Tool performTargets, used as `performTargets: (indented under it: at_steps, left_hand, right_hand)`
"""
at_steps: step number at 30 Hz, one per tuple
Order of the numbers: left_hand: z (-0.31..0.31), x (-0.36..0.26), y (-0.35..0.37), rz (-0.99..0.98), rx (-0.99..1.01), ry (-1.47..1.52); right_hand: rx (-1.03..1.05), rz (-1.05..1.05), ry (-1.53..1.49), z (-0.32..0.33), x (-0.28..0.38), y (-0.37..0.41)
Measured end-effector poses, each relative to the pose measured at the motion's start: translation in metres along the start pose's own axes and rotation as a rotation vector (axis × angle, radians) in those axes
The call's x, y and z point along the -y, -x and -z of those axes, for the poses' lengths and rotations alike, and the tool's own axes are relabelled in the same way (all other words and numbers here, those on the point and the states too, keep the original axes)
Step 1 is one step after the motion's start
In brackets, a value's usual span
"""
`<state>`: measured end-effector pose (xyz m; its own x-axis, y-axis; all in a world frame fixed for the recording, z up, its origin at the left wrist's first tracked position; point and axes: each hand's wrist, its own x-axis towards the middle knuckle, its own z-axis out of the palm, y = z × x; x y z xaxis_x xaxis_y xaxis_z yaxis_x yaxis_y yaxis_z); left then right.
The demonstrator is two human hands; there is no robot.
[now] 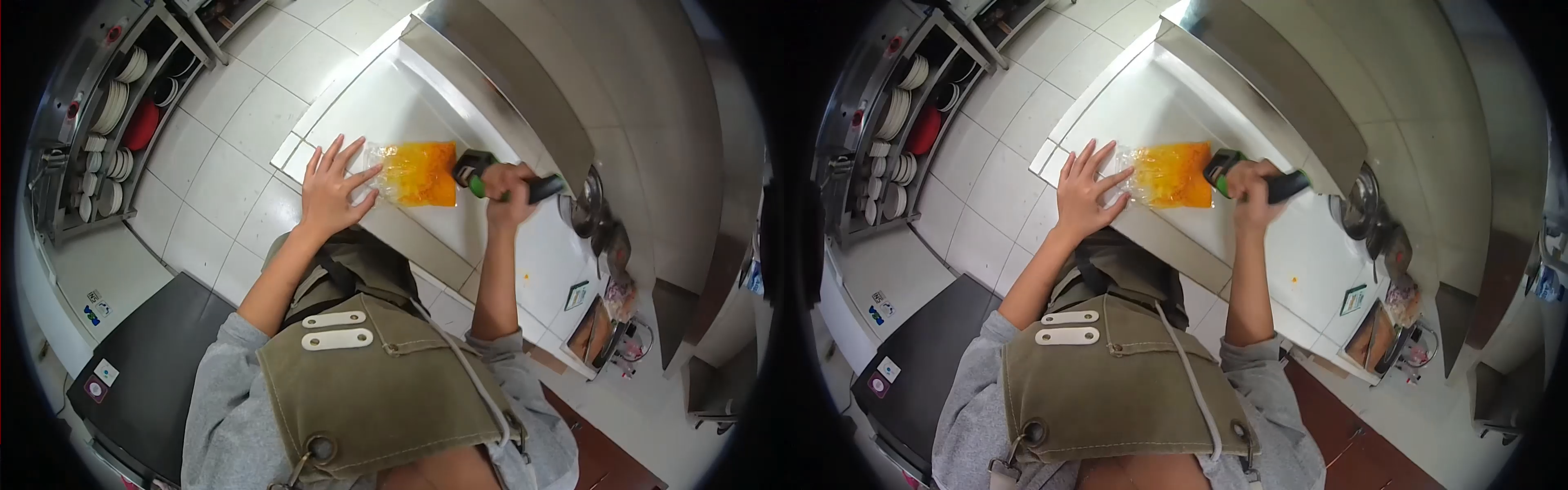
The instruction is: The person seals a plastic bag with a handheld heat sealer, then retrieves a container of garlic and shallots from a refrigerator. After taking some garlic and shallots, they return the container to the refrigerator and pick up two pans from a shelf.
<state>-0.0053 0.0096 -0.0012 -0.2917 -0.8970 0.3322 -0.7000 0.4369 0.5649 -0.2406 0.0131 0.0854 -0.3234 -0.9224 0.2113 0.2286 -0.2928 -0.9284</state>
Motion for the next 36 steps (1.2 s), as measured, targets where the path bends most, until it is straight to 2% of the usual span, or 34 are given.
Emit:
performTargets:
  at_steps: [1,2,4,5,6,9,10,12,14,15,18,20,22,24,25,26,28,30,31,32,34,35,36]
  left_hand:
    - [0.000,0.001,0.000,0.006,0.006,-0.003]
    - [0.000,0.000,0.003,0.014,0.021,-0.003]
    - [0.000,-0.001,0.003,0.017,0.020,-0.005]
    - [0.001,-0.001,0.003,0.007,0.026,-0.005]
    - [0.000,-0.001,0.001,0.008,0.020,-0.002]
    - [0.002,0.000,0.001,0.004,0.020,-0.009]
    - [0.004,0.001,-0.001,0.005,0.029,-0.013]
    - [0.005,-0.002,0.005,0.017,0.055,-0.007]
    - [0.006,-0.001,0.004,0.007,0.046,0.015]
    - [0.006,0.000,0.002,-0.002,0.044,0.013]
    - [0.006,-0.001,0.007,-0.008,0.045,0.041]
    - [0.005,0.001,0.004,-0.003,0.040,0.018]
    - [0.004,-0.001,0.007,0.003,0.032,0.014]
    - [0.004,0.000,0.004,-0.006,0.028,0.001]
    - [0.004,0.000,0.004,-0.011,0.027,0.000]
    - [0.004,0.001,0.004,-0.015,0.029,0.006]
    - [0.005,0.002,0.006,-0.014,0.030,0.008]
    - [0.004,0.000,0.005,-0.007,0.031,0.008]
    - [0.004,0.001,0.002,-0.001,0.020,0.007]
    - [0.004,0.000,0.004,-0.001,0.028,0.006]
    - [0.004,0.001,0.005,0.000,0.028,0.001]
    - [0.004,0.001,0.004,-0.003,0.028,0.006]
    - [0.004,0.002,0.004,-0.010,0.034,0.012]
  right_hand:
    - [0.100,0.152,-0.088,0.000,0.007,-0.008]
    - [0.157,0.187,-0.068,-0.003,0.019,-0.012]
    - [0.057,0.135,-0.027,-0.004,-0.019,-0.009]
    - [0.044,-0.013,0.089,-0.006,-0.039,0.003]
    - [0.126,-0.022,0.085,-0.005,-0.038,-0.006]
    - [0.012,-0.075,-0.065,-0.020,-0.007,-0.021]
    - [0.160,0.018,-0.161,-0.018,0.003,-0.029]
    - [0.269,0.153,-0.109,-0.024,0.018,-0.038]
    - [-0.028,-0.010,0.186,-0.009,-0.045,-0.025]
    - [0.121,-0.025,0.078,-0.010,-0.041,-0.023]
    - [0.034,-0.085,0.096,-0.014,-0.021,-0.034]
    - [0.154,0.090,-0.146,-0.020,0.007,-0.046]
    - [0.242,0.180,-0.121,-0.033,0.032,-0.049]
    - [0.093,0.072,-0.111,-0.034,-0.002,-0.036]
    - [-0.127,0.032,0.233,-0.033,-0.041,-0.022]
    - [0.113,-0.033,0.172,-0.016,-0.048,-0.021]
    - [0.105,-0.065,0.116,-0.018,-0.039,-0.033]
    - [-0.010,-0.076,0.062,-0.034,-0.009,-0.035]
    - [0.073,-0.032,-0.076,-0.032,0.003,-0.036]
    - [0.228,0.044,-0.092,-0.029,0.011,-0.036]
    - [0.161,0.089,-0.128,-0.036,0.000,-0.017]
    - [0.014,0.034,-0.001,-0.033,-0.031,-0.006]
    - [0.027,-0.053,0.182,-0.035,-0.037,0.004]
